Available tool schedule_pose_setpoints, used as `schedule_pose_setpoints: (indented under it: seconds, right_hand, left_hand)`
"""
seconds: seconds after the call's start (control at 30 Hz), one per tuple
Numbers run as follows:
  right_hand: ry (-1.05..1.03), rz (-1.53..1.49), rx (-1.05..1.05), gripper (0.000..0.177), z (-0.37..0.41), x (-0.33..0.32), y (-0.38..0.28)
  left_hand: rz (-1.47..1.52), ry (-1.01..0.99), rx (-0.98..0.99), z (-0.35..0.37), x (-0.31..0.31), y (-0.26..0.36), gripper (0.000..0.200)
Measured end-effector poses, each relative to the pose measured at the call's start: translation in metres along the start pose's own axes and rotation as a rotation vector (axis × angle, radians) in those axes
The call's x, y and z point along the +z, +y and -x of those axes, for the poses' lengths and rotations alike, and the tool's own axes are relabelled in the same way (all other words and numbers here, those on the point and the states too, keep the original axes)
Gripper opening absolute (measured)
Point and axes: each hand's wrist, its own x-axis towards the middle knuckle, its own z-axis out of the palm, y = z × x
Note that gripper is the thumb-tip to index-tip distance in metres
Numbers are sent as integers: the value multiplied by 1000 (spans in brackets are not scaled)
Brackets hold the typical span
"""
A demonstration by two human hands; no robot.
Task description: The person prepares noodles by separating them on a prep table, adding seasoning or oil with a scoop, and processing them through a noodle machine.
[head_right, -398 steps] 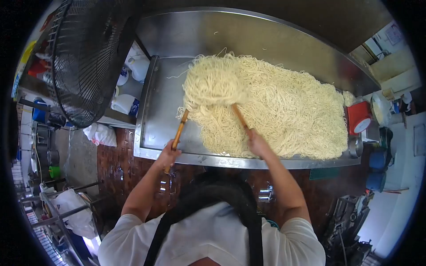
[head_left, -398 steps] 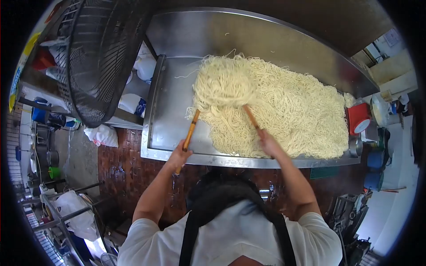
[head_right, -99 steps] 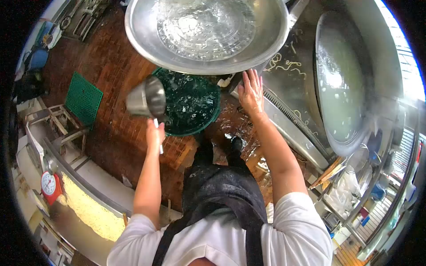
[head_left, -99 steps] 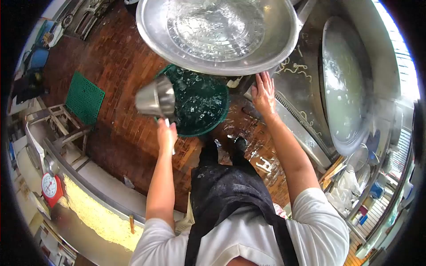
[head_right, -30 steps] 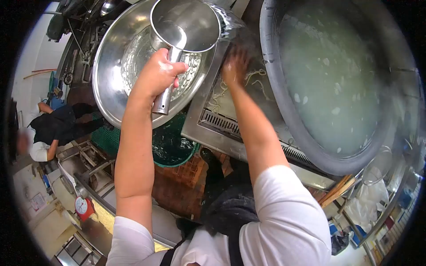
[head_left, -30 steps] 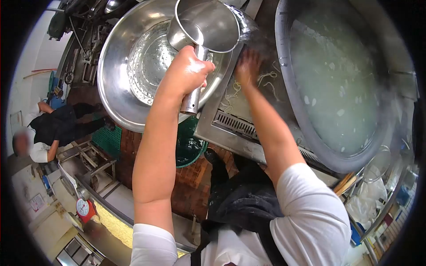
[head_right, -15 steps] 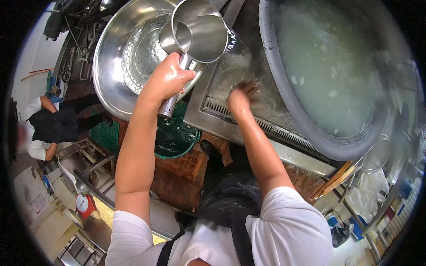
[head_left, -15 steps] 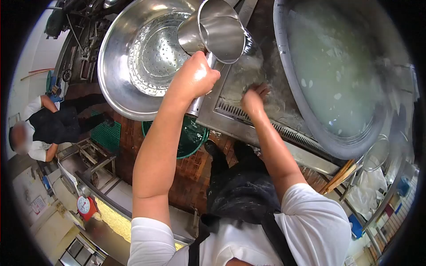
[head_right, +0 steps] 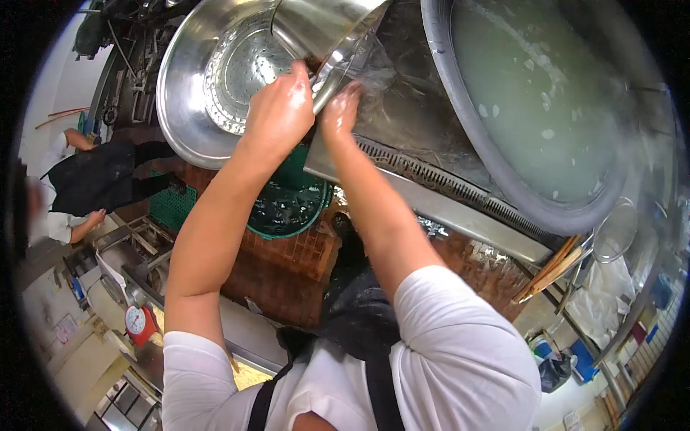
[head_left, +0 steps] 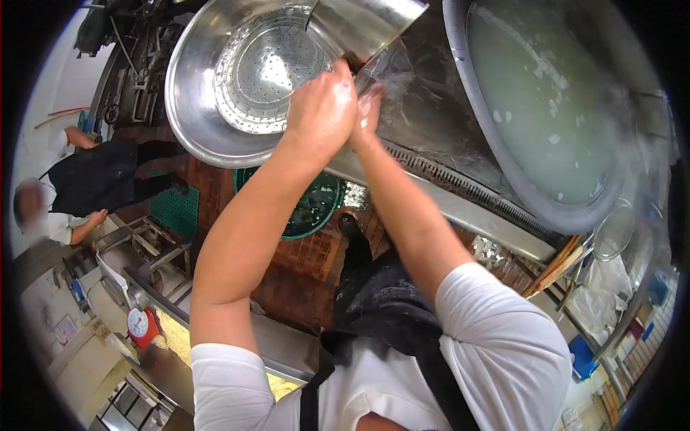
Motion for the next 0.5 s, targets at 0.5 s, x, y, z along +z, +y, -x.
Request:
schedule_pose_setpoints:
  seconds: [0.5]
  right_hand:
    - [13, -724, 214, 38, 259, 186, 383]
  left_hand:
    - [720, 319, -1075, 301, -4, -203, 49]
